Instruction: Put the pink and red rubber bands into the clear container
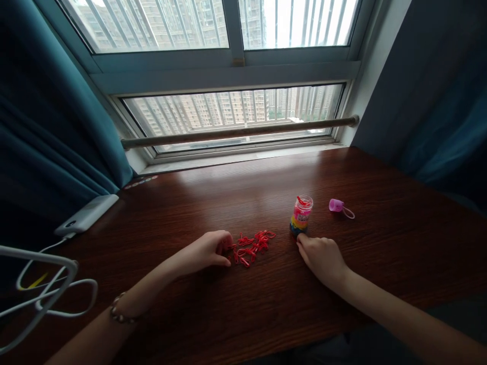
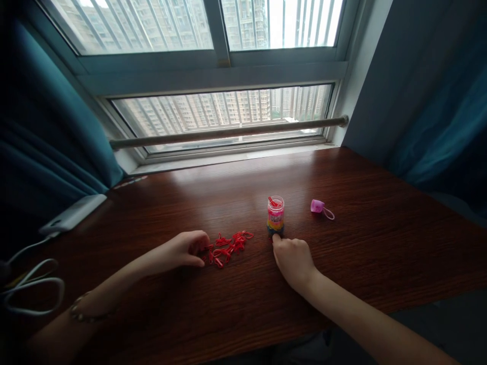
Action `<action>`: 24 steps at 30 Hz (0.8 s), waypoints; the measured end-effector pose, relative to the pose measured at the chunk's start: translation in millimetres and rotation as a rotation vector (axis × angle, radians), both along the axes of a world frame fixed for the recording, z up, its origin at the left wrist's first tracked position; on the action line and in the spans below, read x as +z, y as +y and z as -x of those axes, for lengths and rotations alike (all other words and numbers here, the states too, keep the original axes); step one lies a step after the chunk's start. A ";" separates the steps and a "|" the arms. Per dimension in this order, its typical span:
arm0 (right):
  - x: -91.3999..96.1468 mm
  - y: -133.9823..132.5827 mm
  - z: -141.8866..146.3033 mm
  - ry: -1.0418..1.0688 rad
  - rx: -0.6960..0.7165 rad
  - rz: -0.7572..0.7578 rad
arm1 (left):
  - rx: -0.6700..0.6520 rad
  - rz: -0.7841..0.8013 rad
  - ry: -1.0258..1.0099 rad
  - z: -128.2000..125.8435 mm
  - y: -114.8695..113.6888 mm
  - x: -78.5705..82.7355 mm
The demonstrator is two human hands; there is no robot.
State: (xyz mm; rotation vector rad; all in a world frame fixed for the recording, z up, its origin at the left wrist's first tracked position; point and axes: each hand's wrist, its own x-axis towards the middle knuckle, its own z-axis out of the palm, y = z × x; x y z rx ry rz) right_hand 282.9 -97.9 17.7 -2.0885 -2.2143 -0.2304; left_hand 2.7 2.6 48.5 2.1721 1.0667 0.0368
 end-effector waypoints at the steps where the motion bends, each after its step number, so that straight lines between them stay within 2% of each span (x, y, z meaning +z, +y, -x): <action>1: -1.4 0.5 2.2 -0.016 0.014 -0.005 | -0.002 -0.005 -0.021 0.0 -0.1 -3.6; 6: -1.7 3.2 20.6 0.053 0.184 -0.030 | -0.058 -0.044 -0.123 -4.8 -2.2 -14.0; 11: 12.0 19.8 45.7 0.179 0.405 -0.048 | -0.136 -0.159 -0.204 -10.7 -11.8 -15.9; 15: 18.0 36.6 55.8 0.239 0.387 -0.037 | -0.067 -0.264 -0.237 -12.6 -17.1 -17.1; 19: 13.3 46.4 57.5 0.301 0.375 0.072 | 0.017 -0.330 -0.294 -12.1 -14.7 -22.4; 24: 7.6 47.1 57.2 0.374 0.384 0.110 | -0.084 -0.298 -0.307 -10.8 -10.1 -34.1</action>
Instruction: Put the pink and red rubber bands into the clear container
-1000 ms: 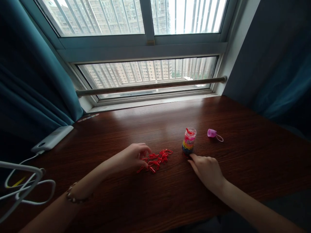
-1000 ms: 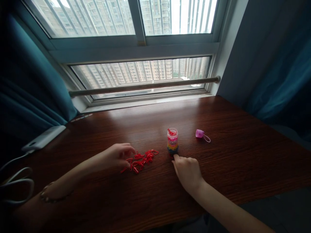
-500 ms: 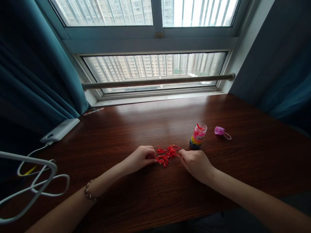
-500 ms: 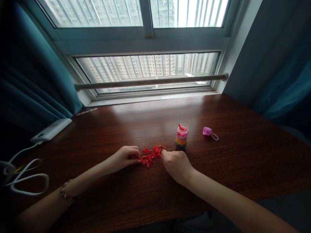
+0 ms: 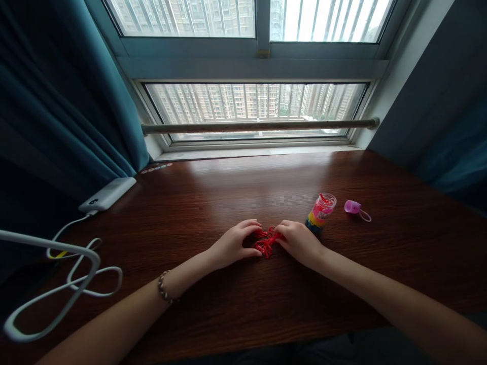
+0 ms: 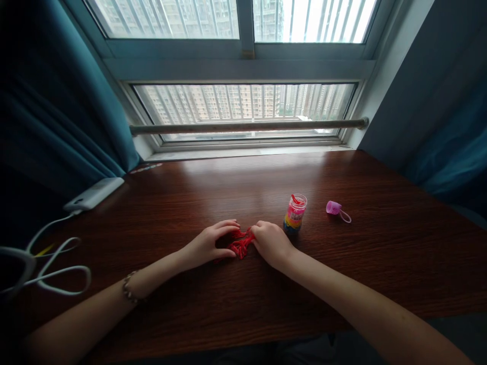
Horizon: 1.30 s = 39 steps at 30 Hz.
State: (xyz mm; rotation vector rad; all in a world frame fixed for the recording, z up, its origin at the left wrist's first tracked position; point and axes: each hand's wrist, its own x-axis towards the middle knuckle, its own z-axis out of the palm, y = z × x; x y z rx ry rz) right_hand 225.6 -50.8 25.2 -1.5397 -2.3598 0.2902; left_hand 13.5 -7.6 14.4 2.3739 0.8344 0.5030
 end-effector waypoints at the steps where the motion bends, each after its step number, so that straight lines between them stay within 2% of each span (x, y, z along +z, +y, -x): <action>1: 0.2 -0.6 -0.4 0.018 -0.002 -0.017 | -0.018 -0.002 -0.004 0.3 0.2 -1.4; 5: 6.4 -4.4 -2.6 0.153 -0.035 -0.100 | -0.028 -0.035 -0.041 0.9 -1.1 -2.8; 9: 25.9 -12.8 -5.3 0.326 -0.050 -0.215 | -0.036 -0.085 -0.045 -1.2 -3.9 -1.3; 12: 54.6 -19.9 -13.8 0.392 -0.062 -0.329 | -0.055 -0.126 -0.030 -3.3 -5.2 -2.2; 14: 78.5 -21.5 -26.3 0.397 -0.136 -0.387 | -0.059 -0.152 -0.027 -4.0 -4.9 -4.7; 17: 109.5 -16.8 -53.2 0.418 -0.264 -0.382 | -0.061 -0.193 -0.034 -3.7 -3.1 -9.4; 19: 120.7 -10.6 -70.5 0.381 -0.311 -0.335 | -0.064 -0.217 -0.038 -3.1 -1.9 -11.8; 22: 122.0 -2.1 -85.5 0.297 -0.329 -0.256 | -0.083 -0.250 -0.043 -2.4 -0.6 -13.3; 27: 111.3 1.6 -86.0 0.203 -0.322 -0.198 | -0.100 -0.252 -0.042 -2.0 0.5 -14.4; 35: 112.4 -1.5 -87.0 0.119 -0.261 -0.235 | -0.106 -0.223 -0.073 -1.4 0.3 -14.6; 39: 113.4 -4.6 -89.1 0.118 -0.294 -0.252 | -0.112 -0.229 -0.072 -1.4 0.2 -14.8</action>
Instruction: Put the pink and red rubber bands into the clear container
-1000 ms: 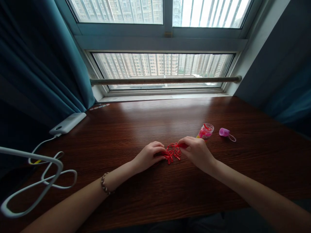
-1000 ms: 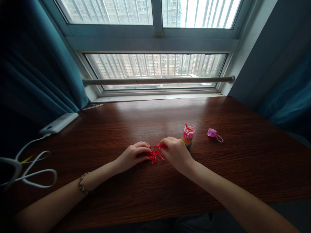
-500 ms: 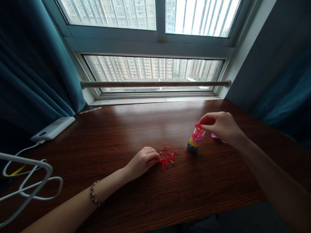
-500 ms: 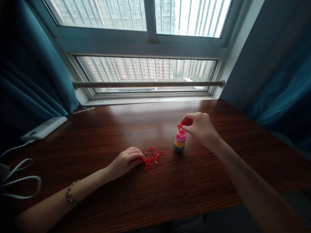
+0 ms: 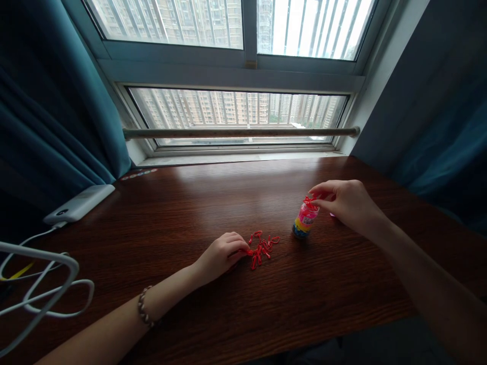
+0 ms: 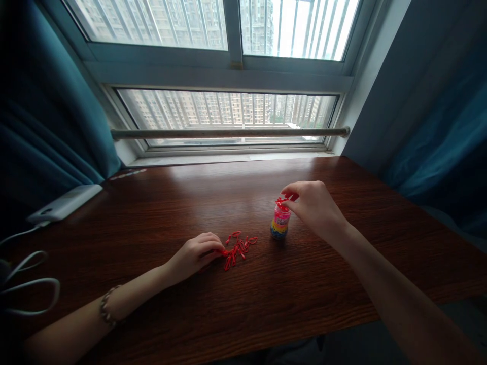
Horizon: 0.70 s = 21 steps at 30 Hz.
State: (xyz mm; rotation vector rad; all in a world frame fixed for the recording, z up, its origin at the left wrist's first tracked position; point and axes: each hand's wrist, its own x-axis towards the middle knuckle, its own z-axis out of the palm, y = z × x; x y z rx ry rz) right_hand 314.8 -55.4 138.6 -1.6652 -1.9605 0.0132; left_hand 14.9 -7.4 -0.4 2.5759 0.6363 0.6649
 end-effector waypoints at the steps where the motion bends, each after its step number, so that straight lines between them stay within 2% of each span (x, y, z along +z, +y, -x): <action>1: 0.4 -1.1 -0.4 -0.003 -0.009 -0.005 | 0.002 -0.002 0.000 0.1 0.0 -0.4; 5: 2.8 -6.9 -0.6 -0.066 0.007 -0.042 | 0.020 -0.016 0.009 0.8 0.1 -2.1; 8: 3.2 -11.7 0.5 -0.116 0.099 -0.016 | 0.032 -0.026 0.021 1.5 0.1 -3.0; 13: 1.8 -10.5 -1.2 -0.152 0.296 0.145 | 0.008 -0.051 0.033 3.3 -0.2 -3.5; 17: 4.2 0.7 -5.2 -0.162 0.358 0.293 | -0.016 -0.066 0.031 4.5 -1.4 -4.6; 21: 5.3 12.2 -6.7 -0.179 0.392 0.387 | -0.024 -0.001 -0.014 3.2 -4.3 -0.6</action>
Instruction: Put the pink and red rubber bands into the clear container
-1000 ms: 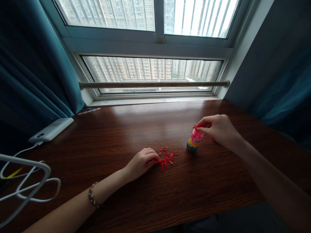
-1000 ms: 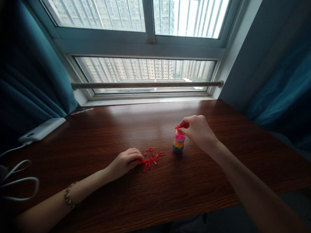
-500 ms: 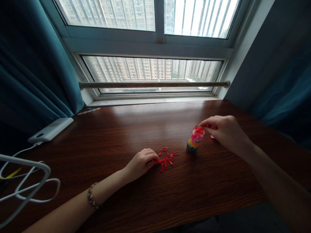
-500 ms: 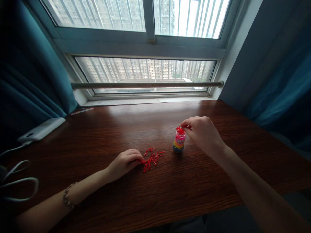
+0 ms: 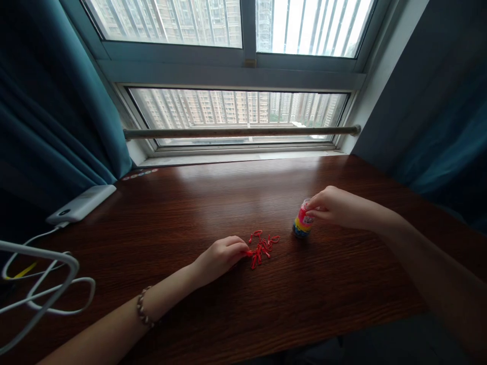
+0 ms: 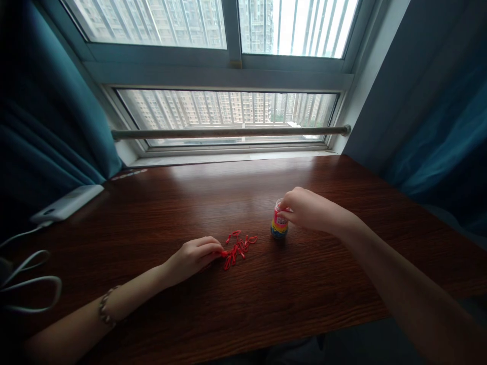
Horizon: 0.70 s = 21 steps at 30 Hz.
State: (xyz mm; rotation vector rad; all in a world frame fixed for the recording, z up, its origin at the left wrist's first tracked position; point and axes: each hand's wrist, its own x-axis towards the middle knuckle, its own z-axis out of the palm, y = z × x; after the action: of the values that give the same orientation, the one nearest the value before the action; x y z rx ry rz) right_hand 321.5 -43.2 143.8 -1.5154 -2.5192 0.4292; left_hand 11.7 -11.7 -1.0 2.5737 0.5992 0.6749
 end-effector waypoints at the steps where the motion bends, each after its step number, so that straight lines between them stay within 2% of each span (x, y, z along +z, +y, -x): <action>1: -0.4 1.8 0.2 -0.008 0.008 0.005 | 0.012 0.028 -0.021 -0.7 -0.9 2.6; 6: -4.9 3.0 1.3 0.068 0.008 -0.005 | 0.187 0.221 -0.154 -2.9 -3.8 16.6; 11: -18.0 -0.9 -2.9 0.126 -0.038 -0.053 | 0.340 0.532 -0.346 -4.7 -2.4 19.7; 15: -31.5 -5.4 -8.3 0.143 -0.094 -0.205 | 0.391 0.711 -0.439 -5.9 -0.5 20.4; 21: -40.0 -22.7 -7.1 0.235 -0.184 -0.511 | 0.434 0.772 -0.512 -10.2 6.4 29.1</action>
State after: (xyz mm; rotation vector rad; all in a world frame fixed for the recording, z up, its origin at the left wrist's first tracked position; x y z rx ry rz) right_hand 328.5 -65.9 103.8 -1.3789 -2.0717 -0.0636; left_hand 21.9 -5.3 28.1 1.4967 1.0021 0.9597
